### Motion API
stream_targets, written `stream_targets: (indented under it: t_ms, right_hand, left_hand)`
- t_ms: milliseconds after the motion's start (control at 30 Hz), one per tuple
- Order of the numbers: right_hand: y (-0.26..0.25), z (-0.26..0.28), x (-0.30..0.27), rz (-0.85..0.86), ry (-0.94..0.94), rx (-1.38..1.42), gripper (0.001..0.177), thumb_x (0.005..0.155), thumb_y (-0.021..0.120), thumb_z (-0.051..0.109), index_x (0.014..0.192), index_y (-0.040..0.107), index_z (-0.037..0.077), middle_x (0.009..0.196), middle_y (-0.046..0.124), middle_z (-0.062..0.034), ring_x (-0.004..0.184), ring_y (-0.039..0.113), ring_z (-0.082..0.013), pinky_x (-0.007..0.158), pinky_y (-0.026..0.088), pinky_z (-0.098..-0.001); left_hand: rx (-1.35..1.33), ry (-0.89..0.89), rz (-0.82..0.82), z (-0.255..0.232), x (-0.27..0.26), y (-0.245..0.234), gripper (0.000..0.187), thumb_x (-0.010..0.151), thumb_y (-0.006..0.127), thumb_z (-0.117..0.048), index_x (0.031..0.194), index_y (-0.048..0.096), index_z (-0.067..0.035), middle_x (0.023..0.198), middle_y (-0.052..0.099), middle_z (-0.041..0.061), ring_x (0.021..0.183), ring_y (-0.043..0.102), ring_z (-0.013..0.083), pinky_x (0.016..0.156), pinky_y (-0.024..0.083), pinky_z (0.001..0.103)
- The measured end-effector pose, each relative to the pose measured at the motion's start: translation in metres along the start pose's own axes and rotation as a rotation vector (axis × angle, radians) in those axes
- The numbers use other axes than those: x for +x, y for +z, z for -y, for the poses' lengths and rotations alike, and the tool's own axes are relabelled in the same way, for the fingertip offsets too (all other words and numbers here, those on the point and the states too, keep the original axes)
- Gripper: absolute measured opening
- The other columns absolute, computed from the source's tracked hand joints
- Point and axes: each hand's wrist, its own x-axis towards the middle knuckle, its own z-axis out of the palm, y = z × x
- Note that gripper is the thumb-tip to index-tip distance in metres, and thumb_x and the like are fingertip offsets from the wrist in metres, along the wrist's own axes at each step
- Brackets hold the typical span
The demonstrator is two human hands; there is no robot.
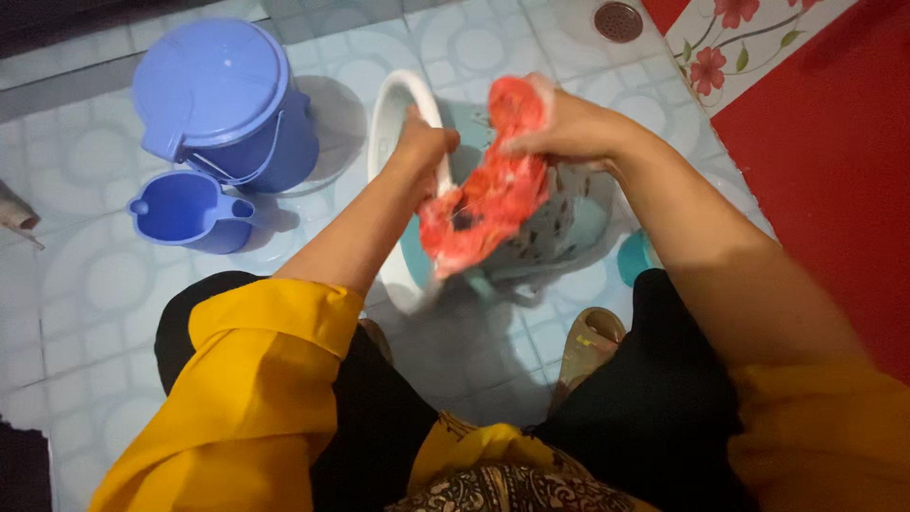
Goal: The person scrubs the lid of a light blue bucket with a red cloth, then flips the bucket to scrub the handle and the interior rim. The person uses a red cloth to wipe the surfaces and dips it into the water inside the bucket to rinse it.
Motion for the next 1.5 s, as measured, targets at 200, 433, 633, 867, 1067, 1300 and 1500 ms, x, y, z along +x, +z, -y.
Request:
stream_targets:
  t_ms: [200,433,633,867,1067,1300,1500]
  right_hand:
    - [0.001,-0.063,0.034,-0.609,-0.022,0.169,0.068,0.084,0.081,0.027,0.133,0.042,-0.001,0.125,0.060,-0.0156,0.110,0.065,-0.0239,0.087,0.063,-0.0390]
    - [0.143,-0.073,0.013,-0.988,-0.481,-0.905,0.067,0.087,0.071,0.020,0.146,0.048,-0.003,0.150,0.049,-0.0280,0.140,0.044,-0.0484,0.117,0.033,-0.0542]
    - [0.060,-0.110,0.007,-0.892,-0.493,-0.849,0.039,0.086,0.066,0.012,0.123,0.065,-0.001,0.109,0.067,-0.0239,0.107,0.059,-0.0449,0.096,0.043,-0.0574]
    - [-0.009,-0.128,0.034,-0.963,-0.284,-0.507,0.034,0.090,0.060,0.011,0.123,0.064,0.002,0.127,0.063,-0.0215,0.122,0.057,-0.0402,0.107,0.045,-0.0513]
    - [0.069,-0.086,0.077,-0.835,-0.608,-0.479,0.031,0.094,0.055,0.010,0.124,0.062,0.005,0.144,0.059,-0.0195,0.135,0.056,-0.0362,0.117,0.045,-0.0461]
    - [0.110,-0.086,0.056,-0.775,-0.683,-0.696,0.035,0.095,0.059,0.014,0.128,0.069,0.005,0.134,0.064,-0.0200,0.126,0.058,-0.0389,0.108,0.043,-0.0498]
    - [-0.007,-0.125,0.040,-0.901,-0.309,-0.537,0.036,0.097,0.056,0.010,0.131,0.065,0.005,0.136,0.063,-0.0201,0.128,0.058,-0.0374,0.110,0.044,-0.0464]
  left_hand:
    - [0.044,0.074,0.306,0.001,0.005,-0.009,0.062,0.087,0.062,-0.009,0.144,0.036,-0.005,0.114,0.063,0.017,0.097,0.069,0.0286,0.070,0.063,0.047]
    - [0.175,0.343,0.174,0.060,0.029,0.002,0.044,0.102,0.062,-0.034,0.132,0.060,-0.002,0.116,0.074,0.017,0.100,0.070,0.0238,0.089,0.056,0.038]
    - [0.582,0.467,0.101,0.083,0.006,-0.030,0.050,0.093,0.070,-0.031,0.131,0.061,0.000,0.108,0.073,0.020,0.098,0.070,0.0290,0.088,0.055,0.040]
    - [0.516,0.174,0.351,0.090,-0.042,-0.048,0.050,0.081,0.079,-0.021,0.124,0.064,0.001,0.106,0.077,0.016,0.097,0.074,0.0236,0.088,0.058,0.036]
    - [0.513,-0.006,0.639,0.078,-0.043,-0.050,0.040,0.077,0.077,-0.014,0.111,0.071,0.006,0.091,0.071,0.011,0.081,0.066,0.0188,0.072,0.057,0.037]
    - [0.550,-0.017,0.418,0.119,-0.036,-0.042,0.040,0.074,0.079,-0.012,0.105,0.067,0.009,0.087,0.072,0.014,0.075,0.066,0.0189,0.066,0.057,0.038]
    - [0.909,0.216,0.805,0.137,-0.065,-0.046,0.054,0.075,0.082,-0.025,0.116,0.068,0.007,0.101,0.073,0.022,0.090,0.070,0.0282,0.080,0.058,0.037]
